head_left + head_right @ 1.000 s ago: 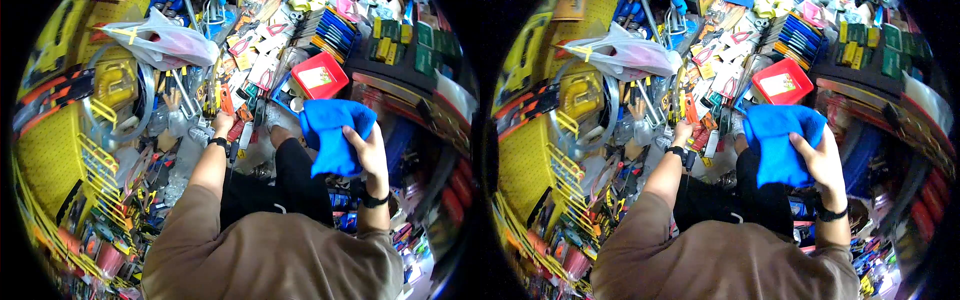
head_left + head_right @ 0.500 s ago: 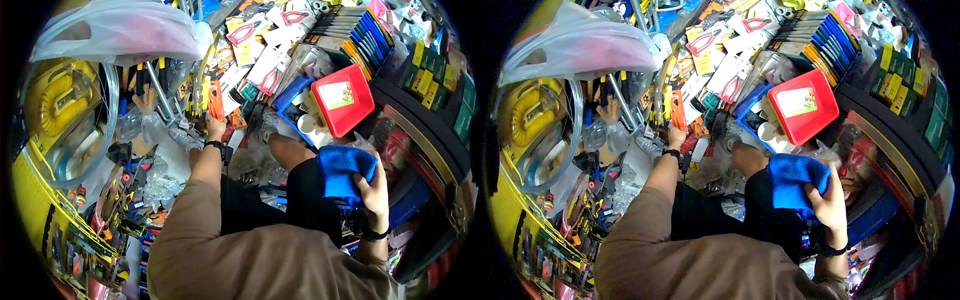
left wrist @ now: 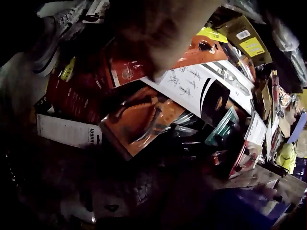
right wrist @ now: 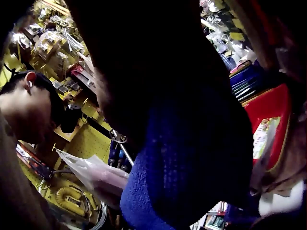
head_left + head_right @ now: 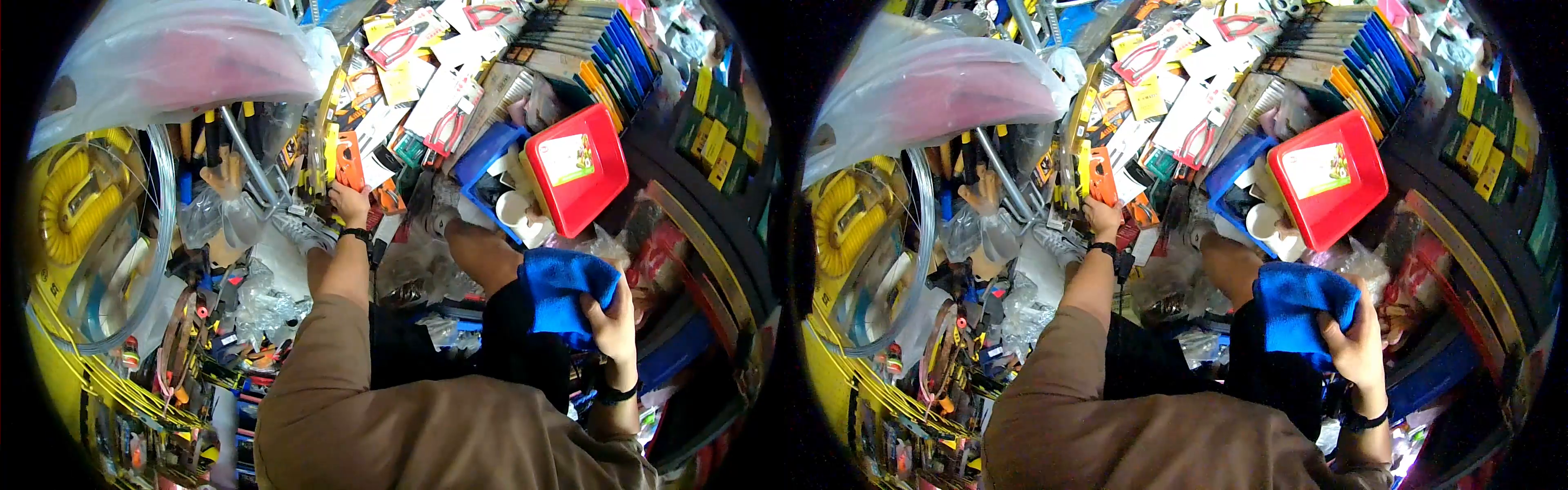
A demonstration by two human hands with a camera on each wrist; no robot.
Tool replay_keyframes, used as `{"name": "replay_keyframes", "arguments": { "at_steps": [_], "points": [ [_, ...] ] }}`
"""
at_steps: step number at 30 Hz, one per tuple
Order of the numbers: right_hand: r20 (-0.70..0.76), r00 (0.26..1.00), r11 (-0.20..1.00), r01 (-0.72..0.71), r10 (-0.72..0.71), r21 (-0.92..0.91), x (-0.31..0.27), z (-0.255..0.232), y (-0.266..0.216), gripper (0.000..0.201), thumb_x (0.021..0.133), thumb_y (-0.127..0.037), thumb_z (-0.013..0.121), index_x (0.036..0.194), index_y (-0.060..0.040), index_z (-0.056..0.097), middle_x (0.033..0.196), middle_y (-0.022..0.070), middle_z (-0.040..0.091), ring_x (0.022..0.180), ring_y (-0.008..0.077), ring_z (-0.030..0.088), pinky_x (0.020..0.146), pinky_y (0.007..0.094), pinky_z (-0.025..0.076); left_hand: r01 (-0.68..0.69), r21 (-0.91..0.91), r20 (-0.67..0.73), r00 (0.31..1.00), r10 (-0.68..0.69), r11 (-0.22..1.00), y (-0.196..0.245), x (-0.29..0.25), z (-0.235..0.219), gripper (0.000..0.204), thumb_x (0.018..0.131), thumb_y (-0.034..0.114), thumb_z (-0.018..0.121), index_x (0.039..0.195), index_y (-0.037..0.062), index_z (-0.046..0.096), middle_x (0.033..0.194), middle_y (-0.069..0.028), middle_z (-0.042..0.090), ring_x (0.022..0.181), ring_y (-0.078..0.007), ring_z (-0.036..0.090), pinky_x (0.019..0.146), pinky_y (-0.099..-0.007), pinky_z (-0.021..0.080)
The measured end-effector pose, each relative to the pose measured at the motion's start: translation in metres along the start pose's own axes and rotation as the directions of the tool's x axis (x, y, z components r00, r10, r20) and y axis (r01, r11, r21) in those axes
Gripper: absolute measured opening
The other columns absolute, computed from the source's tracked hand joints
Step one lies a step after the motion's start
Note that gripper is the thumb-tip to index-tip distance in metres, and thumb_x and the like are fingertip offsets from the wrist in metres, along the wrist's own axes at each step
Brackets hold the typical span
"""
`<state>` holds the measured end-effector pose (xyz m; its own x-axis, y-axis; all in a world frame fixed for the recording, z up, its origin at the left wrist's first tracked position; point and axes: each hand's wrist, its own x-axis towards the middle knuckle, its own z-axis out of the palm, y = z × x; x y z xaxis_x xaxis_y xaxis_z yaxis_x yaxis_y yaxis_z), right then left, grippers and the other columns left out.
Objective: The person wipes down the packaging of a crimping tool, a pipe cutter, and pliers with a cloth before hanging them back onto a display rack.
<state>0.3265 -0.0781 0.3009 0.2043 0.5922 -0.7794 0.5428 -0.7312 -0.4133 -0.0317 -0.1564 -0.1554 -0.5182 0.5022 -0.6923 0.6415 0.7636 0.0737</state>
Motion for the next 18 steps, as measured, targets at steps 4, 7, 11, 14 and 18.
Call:
{"name": "replay_keyframes", "arguments": {
  "at_steps": [4,7,11,14,18],
  "points": [
    [0.027,1.000,1.000,-0.015,0.016,-0.026,-0.007,0.010,-0.006,0.040,0.084,-0.001,0.063,0.123,0.0005,0.053,0.103,0.0104,0.062,0.099,0.0184,0.059,0.092,0.0331,0.047,-0.047,0.135,0.114,0.993,0.032,0.990,0.005,0.005,-0.021,0.087,0.068,0.043,0.085,0.128,-0.0034,0.041,0.128,-0.0245,0.051,0.121,-0.0422,0.052,0.100,-0.0506,0.047],
    [-0.007,0.999,0.994,0.041,-0.042,-0.097,-0.012,0.016,-0.001,0.039,0.086,-0.002,0.065,0.123,-0.0007,0.052,0.099,0.0142,0.065,0.091,0.0202,0.062,0.086,0.0335,0.049,-0.105,0.116,0.232,0.970,0.076,0.988,0.022,-0.008,-0.049,0.072,0.069,0.047,0.083,0.116,-0.0023,0.060,0.115,-0.0226,0.066,0.106,-0.0386,0.064,0.091,-0.0474,0.052],
    [-0.069,0.997,0.994,0.028,-0.035,-0.102,-0.019,0.026,-0.012,0.038,0.085,-0.001,0.064,0.120,0.0004,0.051,0.095,0.0215,0.064,0.090,0.0255,0.063,0.084,0.0372,0.050,0.061,-0.439,0.672,0.685,0.282,0.896,-0.008,-0.017,-0.052,0.045,0.083,0.036,0.077,0.112,0.0028,0.068,0.097,-0.0076,0.072,0.077,-0.0151,0.069,0.069,-0.0312,0.054],
    [-0.057,0.987,0.985,0.148,-0.153,-0.083,-0.031,0.044,-0.026,0.039,0.083,0.004,0.059,0.121,0.0001,0.052,0.103,0.0259,0.062,0.098,0.0402,0.063,0.088,0.0408,0.049,0.047,-0.486,0.770,0.494,0.403,0.873,0.003,-0.071,-0.100,0.052,0.084,0.039,0.076,0.122,0.0040,0.066,0.098,-0.0038,0.071,0.087,-0.0153,0.068,0.080,-0.0333,0.055],
    [-0.136,0.780,0.791,0.595,-0.611,-0.144,-0.057,0.084,-0.051,0.044,0.083,0.004,0.055,0.127,-0.0027,0.053,0.133,0.0281,0.049,0.118,0.0443,0.054,0.099,0.0460,0.046,0.444,-0.740,0.618,0.155,0.771,0.505,0.040,-0.190,-0.218,0.075,0.080,0.048,0.076,0.135,0.0027,0.053,0.112,-0.0093,0.066,0.099,-0.0214,0.066,0.089,-0.0389,0.054]
  ]
}}
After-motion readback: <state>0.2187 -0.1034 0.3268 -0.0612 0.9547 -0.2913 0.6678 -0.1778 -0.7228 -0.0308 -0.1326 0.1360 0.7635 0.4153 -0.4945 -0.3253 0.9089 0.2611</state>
